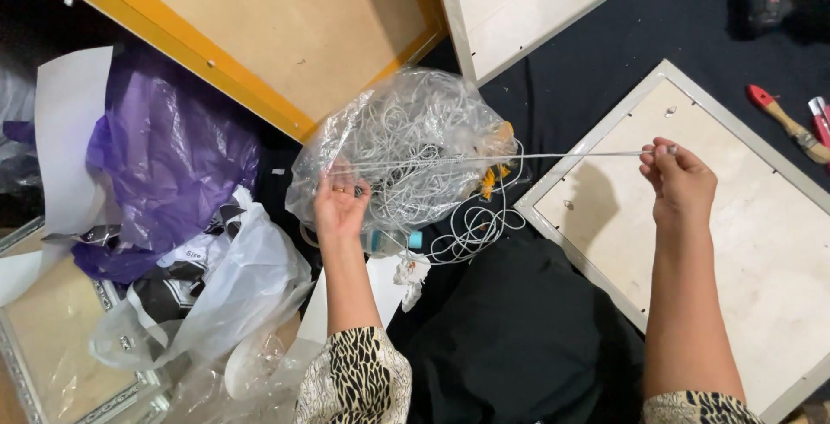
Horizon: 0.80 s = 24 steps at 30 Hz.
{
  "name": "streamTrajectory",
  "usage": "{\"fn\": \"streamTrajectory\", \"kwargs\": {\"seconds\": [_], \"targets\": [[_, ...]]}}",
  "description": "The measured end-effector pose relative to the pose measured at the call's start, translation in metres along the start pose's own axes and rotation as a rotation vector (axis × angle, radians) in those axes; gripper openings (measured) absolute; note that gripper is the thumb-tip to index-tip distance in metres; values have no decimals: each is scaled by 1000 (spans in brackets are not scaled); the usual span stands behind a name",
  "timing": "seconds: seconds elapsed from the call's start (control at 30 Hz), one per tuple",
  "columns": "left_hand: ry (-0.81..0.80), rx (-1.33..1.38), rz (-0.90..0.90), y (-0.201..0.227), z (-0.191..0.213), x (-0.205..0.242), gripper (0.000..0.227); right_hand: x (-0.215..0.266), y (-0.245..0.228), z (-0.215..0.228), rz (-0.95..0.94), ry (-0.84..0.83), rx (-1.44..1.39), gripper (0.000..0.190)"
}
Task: The person sits on the floor and pulls white cords from a plastic bag. They thread the cords through small metal loops on the back of a rectangular frame and tie them off by hand.
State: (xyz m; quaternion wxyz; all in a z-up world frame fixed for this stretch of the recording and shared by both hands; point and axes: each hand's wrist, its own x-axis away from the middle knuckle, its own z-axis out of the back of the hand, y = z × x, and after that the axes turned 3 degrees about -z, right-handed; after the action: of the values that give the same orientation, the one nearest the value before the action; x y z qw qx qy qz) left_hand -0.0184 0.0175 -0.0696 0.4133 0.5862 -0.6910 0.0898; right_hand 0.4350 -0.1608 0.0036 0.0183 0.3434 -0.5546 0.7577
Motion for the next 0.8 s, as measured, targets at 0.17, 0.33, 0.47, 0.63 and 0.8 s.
{"fn": "streamTrajectory", "kwargs": {"seconds": [0.17,0.33,0.47,0.63,0.8], "targets": [[17,-738,-212,-10,-17,29,36,-15,26,15,-39,-52,66,15],[-21,-2107,-994,-70,-9,73,46,-3,51,-3,124,-233,26,24],[-557,-1884,-1021,-152,-47,117,6,34,38,-29,202,-338,161,24],[-1040,-1436,-687,-243,-63,124,41,60,26,-36,152,-351,190,22],[-872,-1435,-291,-247,-73,132,24,43,40,-20,156,-439,107,34]]}}
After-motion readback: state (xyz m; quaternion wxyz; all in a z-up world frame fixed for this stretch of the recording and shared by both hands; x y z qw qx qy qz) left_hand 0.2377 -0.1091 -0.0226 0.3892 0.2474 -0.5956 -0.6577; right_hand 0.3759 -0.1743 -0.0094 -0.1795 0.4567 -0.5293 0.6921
